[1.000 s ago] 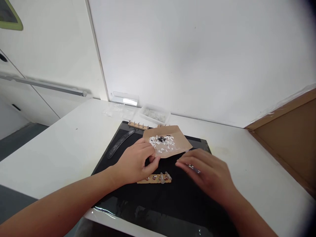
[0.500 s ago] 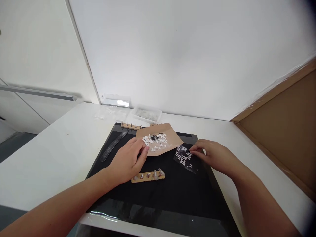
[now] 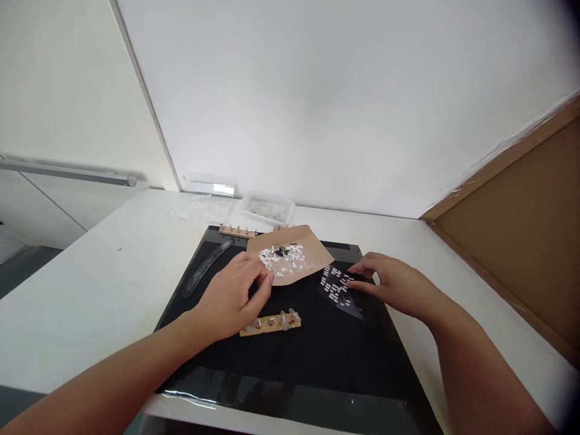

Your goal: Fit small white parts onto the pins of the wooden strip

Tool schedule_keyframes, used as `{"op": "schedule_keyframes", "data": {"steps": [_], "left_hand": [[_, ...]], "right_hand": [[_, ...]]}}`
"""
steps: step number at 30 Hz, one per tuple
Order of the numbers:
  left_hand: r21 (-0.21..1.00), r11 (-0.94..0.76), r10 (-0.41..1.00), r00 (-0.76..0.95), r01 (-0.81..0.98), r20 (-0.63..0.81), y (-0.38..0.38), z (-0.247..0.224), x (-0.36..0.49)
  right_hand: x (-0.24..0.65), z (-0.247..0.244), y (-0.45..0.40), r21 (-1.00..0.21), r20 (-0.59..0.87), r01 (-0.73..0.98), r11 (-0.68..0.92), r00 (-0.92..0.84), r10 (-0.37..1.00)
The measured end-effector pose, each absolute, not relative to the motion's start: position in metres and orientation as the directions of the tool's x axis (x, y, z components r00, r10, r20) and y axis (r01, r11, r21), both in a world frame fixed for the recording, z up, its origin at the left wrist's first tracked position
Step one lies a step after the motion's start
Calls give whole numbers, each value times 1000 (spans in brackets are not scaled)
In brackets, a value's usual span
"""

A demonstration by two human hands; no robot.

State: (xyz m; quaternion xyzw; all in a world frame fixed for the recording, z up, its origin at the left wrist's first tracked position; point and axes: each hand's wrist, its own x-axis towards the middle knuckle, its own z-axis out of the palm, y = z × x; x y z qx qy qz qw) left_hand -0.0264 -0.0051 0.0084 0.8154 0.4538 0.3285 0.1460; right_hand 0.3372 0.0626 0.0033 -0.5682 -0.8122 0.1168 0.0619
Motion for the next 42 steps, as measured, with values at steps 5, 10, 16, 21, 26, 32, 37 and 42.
{"op": "schedule_keyframes", "data": {"steps": [5,10,16,21,26,32,37,42], "left_hand": [[526,-567,820,369,635,438,-5,8,-26],[525,-564,821,365,637,439,-5,9,-25],[542,-558,826,363,628,431,-6,9,-26],[551,-556,830,379,623,410,-5,7,-27],[553,-546,837,373,630,401,-6,8,-27],[551,-559,828,378,620,414,-5,7,-27],[552,-558,828,374,620,417,-5,7,-27],[571,-575,817,380,586,433,-7,10,-26]], "right_hand": [[336,2,61,-280,-51,915,290,-316,947],[336,2,60,-323,-72,903,285,-324,943],[330,3,58,-324,-47,885,333,-367,929],[318,-2,55,-314,16,879,360,-374,927],[313,-5,56,-330,16,874,357,-373,928],[315,11,53,-399,9,859,321,-346,938],[314,27,45,-588,165,751,302,-254,953],[302,33,34,-785,267,532,316,-170,949]]}}
